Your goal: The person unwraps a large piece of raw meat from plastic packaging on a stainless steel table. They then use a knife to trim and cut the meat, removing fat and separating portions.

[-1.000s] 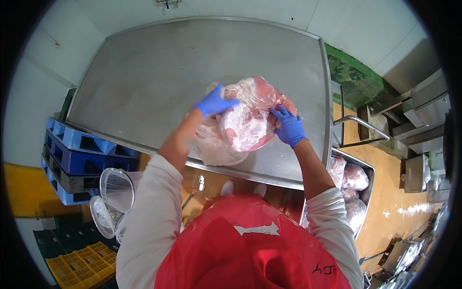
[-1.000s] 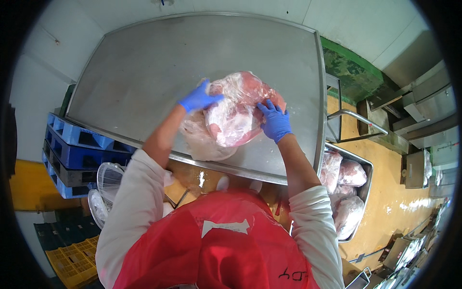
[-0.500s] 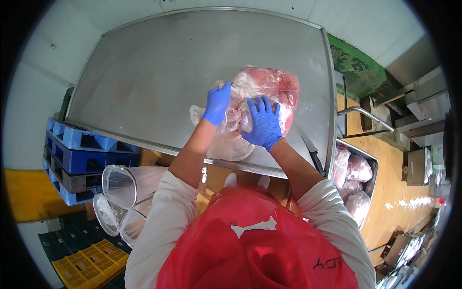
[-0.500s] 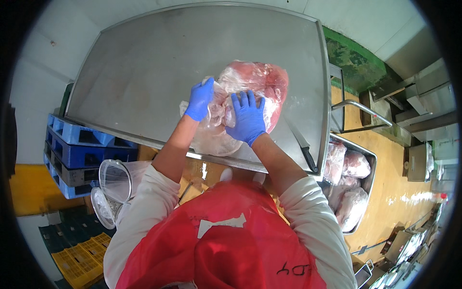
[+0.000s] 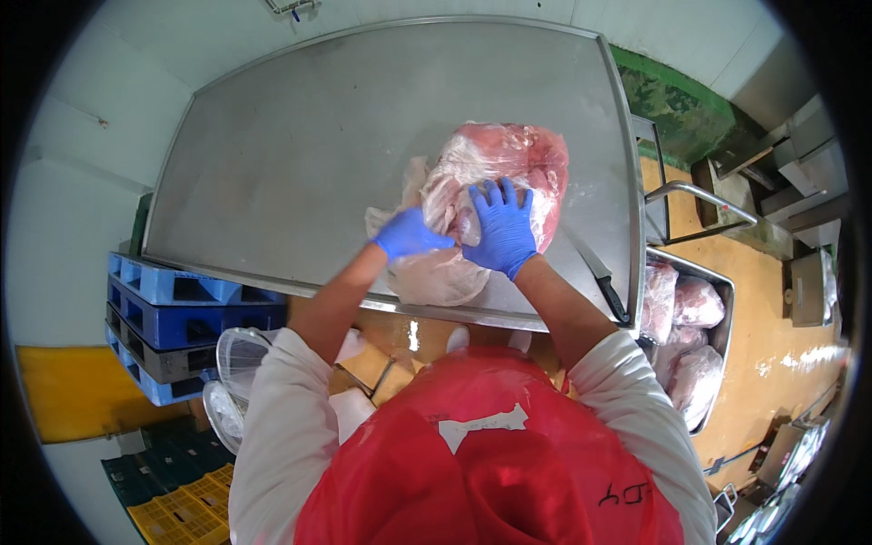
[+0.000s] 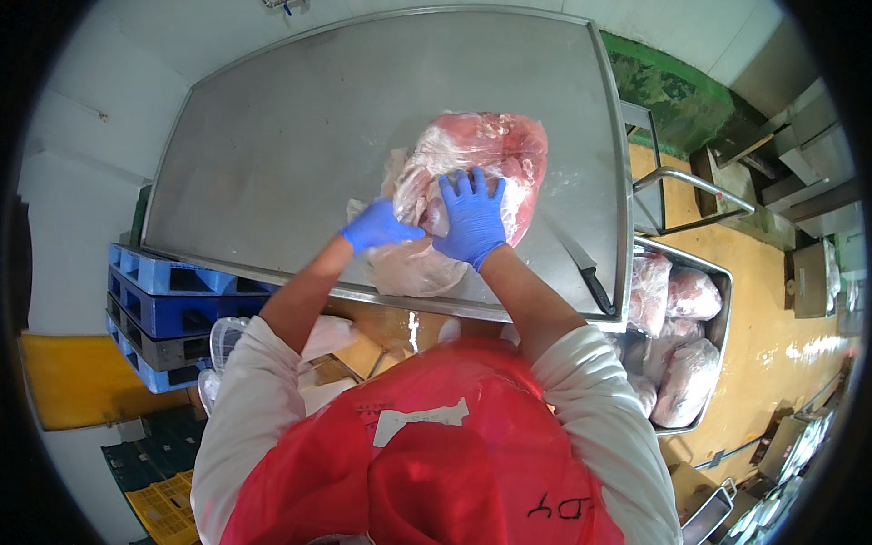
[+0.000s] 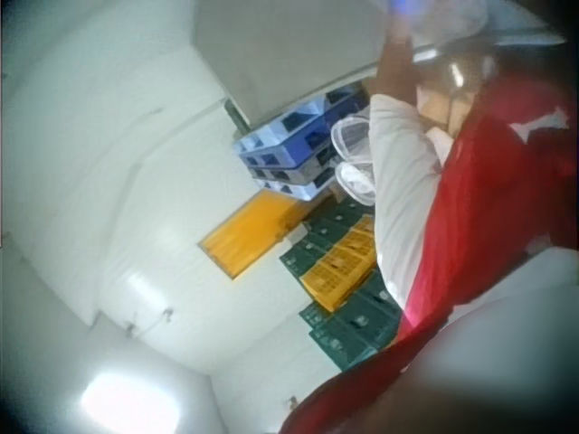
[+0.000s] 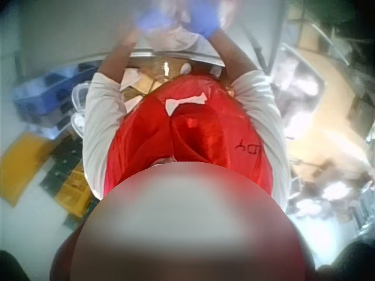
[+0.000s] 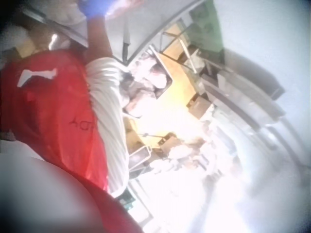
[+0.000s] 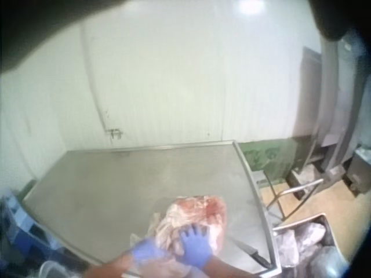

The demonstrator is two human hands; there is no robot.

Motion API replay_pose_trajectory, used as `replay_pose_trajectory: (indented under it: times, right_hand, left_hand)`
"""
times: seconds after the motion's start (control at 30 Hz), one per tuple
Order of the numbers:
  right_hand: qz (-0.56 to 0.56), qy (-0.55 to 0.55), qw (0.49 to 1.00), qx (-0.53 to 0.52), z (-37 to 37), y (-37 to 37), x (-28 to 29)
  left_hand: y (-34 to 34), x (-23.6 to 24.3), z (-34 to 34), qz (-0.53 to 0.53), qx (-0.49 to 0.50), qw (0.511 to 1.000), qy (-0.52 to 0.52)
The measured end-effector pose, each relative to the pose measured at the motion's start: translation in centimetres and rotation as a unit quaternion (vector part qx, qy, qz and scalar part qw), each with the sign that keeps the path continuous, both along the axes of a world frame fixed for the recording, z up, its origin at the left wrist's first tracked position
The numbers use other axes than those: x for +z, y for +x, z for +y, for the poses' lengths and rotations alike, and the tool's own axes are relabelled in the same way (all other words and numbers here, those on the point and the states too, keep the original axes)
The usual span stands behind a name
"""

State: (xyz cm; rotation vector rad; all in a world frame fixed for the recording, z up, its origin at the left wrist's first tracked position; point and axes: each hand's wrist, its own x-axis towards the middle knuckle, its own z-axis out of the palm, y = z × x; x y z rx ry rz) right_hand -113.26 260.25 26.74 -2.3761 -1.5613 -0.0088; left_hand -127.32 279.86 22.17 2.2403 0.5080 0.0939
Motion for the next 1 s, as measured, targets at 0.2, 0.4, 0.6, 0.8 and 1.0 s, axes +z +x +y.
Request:
replay_pose_trajectory:
  times: [0.2, 0.4, 0.6, 0.8, 1.0]
  right_hand:
    - [-0.016, 0.022, 0.999, -0.026, -0.3, 1.0, 0.4]
    - [-0.015, 0.034, 0.999, -0.038, -0.4, 1.5, 1.4]
    - [0.021, -0.008, 0.997, -0.067, -0.3, 1.7, 1.7]
    - [0.074, 0.161, 0.983, -0.042, -4.7, 4.4, -1.2]
    - [0.254, 0.245, 0.907, -0.231, -7.8, 6.0, -6.8]
  left_hand:
    - [0.9, 2.5, -3.7, -0.037, 0.161, 0.94, -0.297]
    - [1.6, 3.8, -2.8, -0.092, 0.152, 0.864, -0.47]
    - [0.0, 4.0, -6.3, -0.018, 0.087, 0.98, -0.179]
    - [-1.8, 3.8, -6.4, -0.018, 0.166, 0.982, 0.082]
    - [1.8, 2.4, -5.7, -0.172, 0.193, 0.939, -0.229]
